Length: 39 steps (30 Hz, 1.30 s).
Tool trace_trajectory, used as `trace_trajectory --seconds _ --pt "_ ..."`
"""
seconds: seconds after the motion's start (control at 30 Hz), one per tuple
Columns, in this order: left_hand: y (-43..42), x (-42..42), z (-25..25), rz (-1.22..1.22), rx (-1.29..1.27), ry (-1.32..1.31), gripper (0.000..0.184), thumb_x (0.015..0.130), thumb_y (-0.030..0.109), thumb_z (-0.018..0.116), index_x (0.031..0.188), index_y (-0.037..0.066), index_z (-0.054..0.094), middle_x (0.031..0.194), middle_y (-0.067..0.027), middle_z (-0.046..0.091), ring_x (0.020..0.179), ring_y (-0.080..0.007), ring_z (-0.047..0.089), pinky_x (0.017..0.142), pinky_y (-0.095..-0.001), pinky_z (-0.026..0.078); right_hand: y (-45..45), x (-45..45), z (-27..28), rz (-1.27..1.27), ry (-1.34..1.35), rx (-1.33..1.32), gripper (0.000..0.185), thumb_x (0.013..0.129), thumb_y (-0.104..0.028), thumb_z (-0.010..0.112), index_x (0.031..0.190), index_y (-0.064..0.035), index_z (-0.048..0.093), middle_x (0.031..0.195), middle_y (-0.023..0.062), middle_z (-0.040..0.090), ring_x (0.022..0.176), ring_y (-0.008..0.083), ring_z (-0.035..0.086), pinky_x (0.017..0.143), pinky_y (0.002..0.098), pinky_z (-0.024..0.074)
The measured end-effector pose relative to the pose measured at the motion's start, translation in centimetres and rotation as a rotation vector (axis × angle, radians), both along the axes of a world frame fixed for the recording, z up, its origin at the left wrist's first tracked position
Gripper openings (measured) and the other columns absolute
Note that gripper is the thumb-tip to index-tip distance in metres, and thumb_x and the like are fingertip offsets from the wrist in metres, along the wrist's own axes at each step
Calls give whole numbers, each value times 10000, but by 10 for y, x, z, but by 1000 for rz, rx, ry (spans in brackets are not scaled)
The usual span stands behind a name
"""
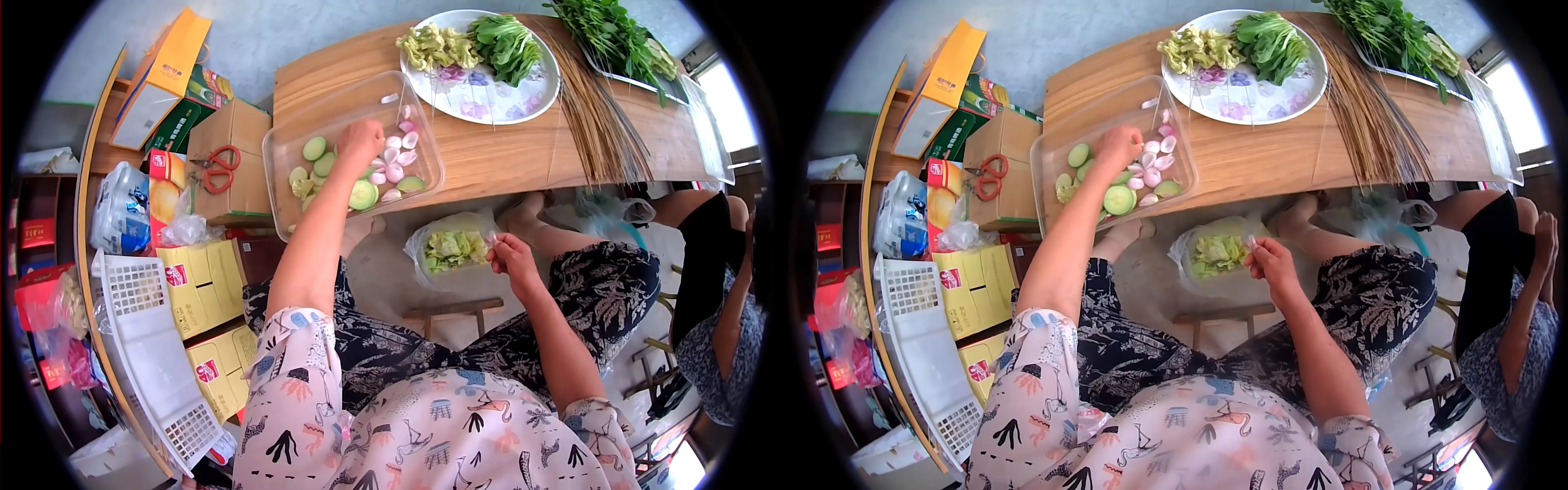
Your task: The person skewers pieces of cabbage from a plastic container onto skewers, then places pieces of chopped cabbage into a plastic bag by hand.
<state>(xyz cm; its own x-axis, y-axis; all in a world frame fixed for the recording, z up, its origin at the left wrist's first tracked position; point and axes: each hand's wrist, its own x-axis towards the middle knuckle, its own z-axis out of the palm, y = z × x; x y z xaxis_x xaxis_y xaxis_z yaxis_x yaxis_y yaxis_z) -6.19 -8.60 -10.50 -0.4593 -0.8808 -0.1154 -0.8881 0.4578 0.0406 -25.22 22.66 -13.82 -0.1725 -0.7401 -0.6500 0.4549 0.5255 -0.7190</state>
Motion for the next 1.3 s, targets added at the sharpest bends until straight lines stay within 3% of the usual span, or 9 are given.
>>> trace_trajectory --seconds 0.27,0.57,0.77,0.83,0.87,1.0,1.17,1.23,1.3 --pt "31 52 27 331 1128 1488 136 808 71 517 941 68 486 897 -74 592 690 -129 526 508 -225 382 -1 2 -5 4 9 -5 129 881 -130 470 900 -55 573 663 12 577 496 66 464 474 205 352" --pt "166 31 28 362 1519 1713 127 833 91 521 955 59 530 951 -105 556 796 -159 524 531 -204 417 3 -1 -11 -14 42 -38 133 875 -144 494 876 -48 585 641 9 570 490 66 475 461 205 360" --pt "225 8 -90 773 1731 1445 274 889 282 520 1026 46 543 953 -101 583 834 -197 563 670 -292 477 5 -1 -15 -3 42 -31 119 869 -175 524 873 -70 579 657 2 569 510 64 476 472 206 370" --pt "229 -14 -94 1042 1642 1314 506 863 418 522 1201 47 454 1131 -121 513 1036 -271 506 886 -460 415 4 -1 -19 7 99 -14 100 853 -158 532 854 -73 585 657 11 573 509 78 481 461 217 372" --pt "230 -16 -105 919 1725 1289 692 826 533 510 1322 83 334 1306 -115 374 1204 -319 365 984 -586 252 6 -1 -31 -7 92 -81 92 837 -136 526 844 -69 588 646 19 572 504 96 484 461 225 380" --pt "227 -18 -123 843 1486 995 725 791 537 564 1353 152 316 1384 -94 326 1247 -317 327 936 -643 224 1 4 -50 -63 109 -48 159 863 -172 527 778 -52 589 585 49 585 445 111 510 405 251 389" --pt "222 22 -152 488 940 961 397 789 284 628 1150 127 575 1317 -147 403 1237 -236 356 996 -412 293 5 4 -31 -115 56 -74 169 855 -205 554 792 -54 592 595 42 604 401 94 491 384 244 371" --pt "229 37 -140 333 146 390 280 768 190 621 1041 131 646 1275 -169 457 1134 -216 470 941 -303 363 5 4 -28 -119 51 -72 172 858 -205 547 792 -54 595 598 43 606 407 94 494 385 243 370" --pt "232 47 -142 373 202 285 286 761 178 624 1044 149 646 1264 -160 472 1122 -210 480 924 -309 381 6 4 -25 -92 32 -71 194 875 -252 556 808 -70 574 598 12 576 424 67 468 396 212 344"
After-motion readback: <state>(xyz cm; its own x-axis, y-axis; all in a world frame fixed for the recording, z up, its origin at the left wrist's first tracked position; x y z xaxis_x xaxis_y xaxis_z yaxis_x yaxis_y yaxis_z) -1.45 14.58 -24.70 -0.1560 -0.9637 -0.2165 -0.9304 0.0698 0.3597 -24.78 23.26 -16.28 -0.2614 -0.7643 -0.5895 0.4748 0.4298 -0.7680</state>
